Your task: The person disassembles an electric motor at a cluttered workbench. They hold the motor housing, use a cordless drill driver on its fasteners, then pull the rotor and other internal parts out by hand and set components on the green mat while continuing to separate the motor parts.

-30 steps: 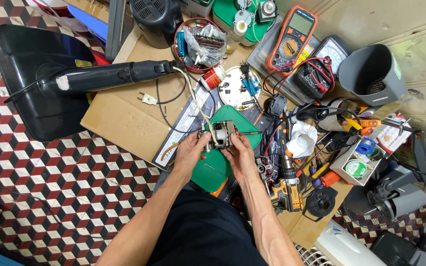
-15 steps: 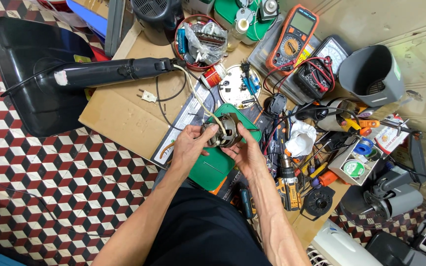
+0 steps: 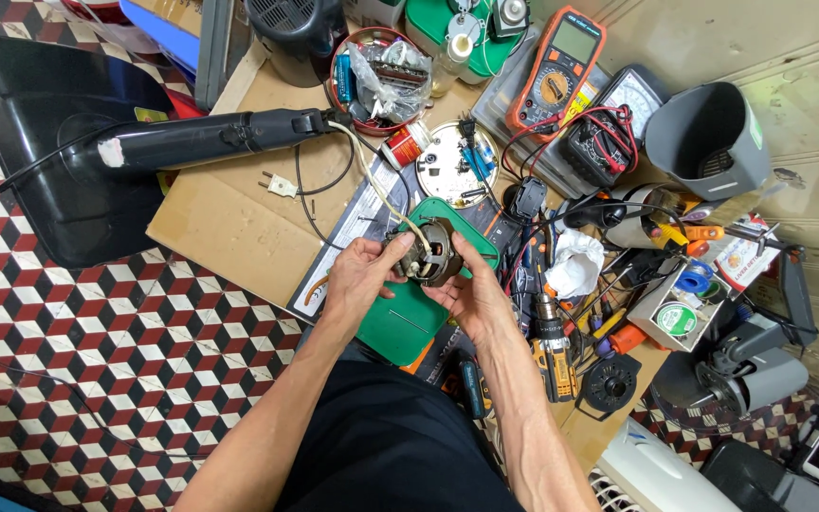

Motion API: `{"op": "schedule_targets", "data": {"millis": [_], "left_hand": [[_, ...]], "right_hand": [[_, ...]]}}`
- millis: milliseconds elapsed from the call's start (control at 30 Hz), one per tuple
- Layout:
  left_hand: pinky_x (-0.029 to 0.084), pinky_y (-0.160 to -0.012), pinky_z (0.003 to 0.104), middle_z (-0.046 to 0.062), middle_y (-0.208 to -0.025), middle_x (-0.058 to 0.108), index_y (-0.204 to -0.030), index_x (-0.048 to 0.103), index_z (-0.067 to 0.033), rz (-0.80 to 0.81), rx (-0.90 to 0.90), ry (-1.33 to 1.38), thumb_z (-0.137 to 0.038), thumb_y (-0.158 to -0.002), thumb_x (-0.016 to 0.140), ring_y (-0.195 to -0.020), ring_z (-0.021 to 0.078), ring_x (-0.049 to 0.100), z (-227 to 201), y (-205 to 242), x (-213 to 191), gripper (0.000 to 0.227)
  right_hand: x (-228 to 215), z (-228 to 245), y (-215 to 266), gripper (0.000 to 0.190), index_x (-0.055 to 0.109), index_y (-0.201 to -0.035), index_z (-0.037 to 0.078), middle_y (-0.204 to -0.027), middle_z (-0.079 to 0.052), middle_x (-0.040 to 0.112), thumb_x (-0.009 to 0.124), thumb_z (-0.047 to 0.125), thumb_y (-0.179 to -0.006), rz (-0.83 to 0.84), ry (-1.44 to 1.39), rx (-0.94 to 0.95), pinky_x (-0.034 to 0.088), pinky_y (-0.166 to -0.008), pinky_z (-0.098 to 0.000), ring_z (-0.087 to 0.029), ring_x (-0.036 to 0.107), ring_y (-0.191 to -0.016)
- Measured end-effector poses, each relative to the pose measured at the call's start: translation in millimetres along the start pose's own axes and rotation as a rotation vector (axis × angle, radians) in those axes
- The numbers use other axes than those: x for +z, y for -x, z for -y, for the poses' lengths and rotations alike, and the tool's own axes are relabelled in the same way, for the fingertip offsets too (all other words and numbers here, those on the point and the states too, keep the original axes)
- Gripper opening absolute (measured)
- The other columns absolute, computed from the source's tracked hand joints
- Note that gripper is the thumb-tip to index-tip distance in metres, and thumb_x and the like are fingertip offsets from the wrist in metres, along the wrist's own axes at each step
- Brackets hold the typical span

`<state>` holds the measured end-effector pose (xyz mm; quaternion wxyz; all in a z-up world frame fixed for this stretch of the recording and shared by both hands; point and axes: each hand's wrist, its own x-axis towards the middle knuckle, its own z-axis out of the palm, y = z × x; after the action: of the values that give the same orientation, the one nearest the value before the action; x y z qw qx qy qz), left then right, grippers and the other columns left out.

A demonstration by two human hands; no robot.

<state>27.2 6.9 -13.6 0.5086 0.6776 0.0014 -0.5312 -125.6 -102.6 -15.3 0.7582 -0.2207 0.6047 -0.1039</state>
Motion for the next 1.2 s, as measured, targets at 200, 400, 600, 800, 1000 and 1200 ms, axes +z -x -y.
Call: {"op": "schedule_targets", "data": {"millis": [200,400,600,800,1000,1200], "left_hand": [[0.053,-0.047,0.024,0.007,-0.075,0.068,-0.092,0.059,-0.0021,0.019,0.012,0.033,-0.052,-0.077,0.082,-0.062,0.0114,0.067,5.9,-1.4,-0.7,0.057],[0.052,-0.050,0.025,0.004,-0.080,0.070,-0.098,0.064,-0.0010,0.056,0.008,0.039,-0.053,-0.080,0.079,-0.069,0.0112,0.067,15.1,-3.5,-4.2,0.057],[0.054,-0.065,0.028,0.003,-0.106,0.073,-0.124,0.069,-0.0048,0.152,-0.010,-0.091,-0.055,-0.088,0.064,-0.092,0.0123,0.067,26.0,-10.2,-12.8,0.062],[0.054,-0.079,0.029,0.008,-0.117,0.072,-0.150,0.050,-0.0072,0.184,0.018,-0.044,-0.046,-0.092,0.065,-0.103,0.0162,0.066,40.3,-17.1,-11.7,0.072],[0.054,-0.091,0.033,0.008,-0.137,0.059,-0.152,0.044,-0.0054,0.220,0.113,-0.030,-0.040,-0.090,0.069,-0.118,0.0152,0.063,39.2,-11.3,-16.3,0.075],[0.045,-0.100,0.027,0.011,-0.132,0.067,-0.157,0.043,-0.0161,0.242,0.099,-0.129,-0.037,-0.092,0.069,-0.122,0.0138,0.059,32.6,-3.7,-27.0,0.074]], "right_hand": [[-1.8,-2.4,-1.4,0.067,0.063,-0.121,0.005,-0.101,-0.014,0.064,0.078,0.052,-0.077,-0.010,-0.004,-0.006,0.063,-0.076,-0.0394,-0.023,0.070,-0.086],[-5.6,-8.9,-8.4,0.065,0.064,-0.121,0.001,-0.101,-0.015,0.062,0.078,0.051,-0.081,-0.023,0.016,-0.028,0.063,-0.077,-0.0391,-0.024,0.068,-0.086],[-2.9,-19.5,-11.7,0.052,0.054,-0.118,0.011,-0.108,-0.008,0.064,0.078,0.040,-0.082,-0.028,0.059,-0.174,0.053,-0.085,-0.0377,-0.019,0.062,-0.096],[-10.7,-31.7,-5.3,0.049,0.050,-0.124,0.014,-0.119,-0.004,0.064,0.076,0.027,-0.085,0.110,-0.125,-0.216,0.047,-0.098,-0.0428,-0.020,0.060,-0.111],[-15.1,-29.4,-2.2,0.067,0.043,-0.144,0.012,-0.134,-0.004,0.061,0.074,0.024,-0.086,0.257,-0.143,-0.255,0.042,-0.108,-0.0457,-0.021,0.055,-0.126],[-11.3,-23.0,5.2,0.073,0.038,-0.151,0.010,-0.141,-0.008,0.055,0.074,0.012,-0.087,0.387,-0.138,-0.281,0.037,-0.114,-0.0414,-0.021,0.052,-0.130]]}}
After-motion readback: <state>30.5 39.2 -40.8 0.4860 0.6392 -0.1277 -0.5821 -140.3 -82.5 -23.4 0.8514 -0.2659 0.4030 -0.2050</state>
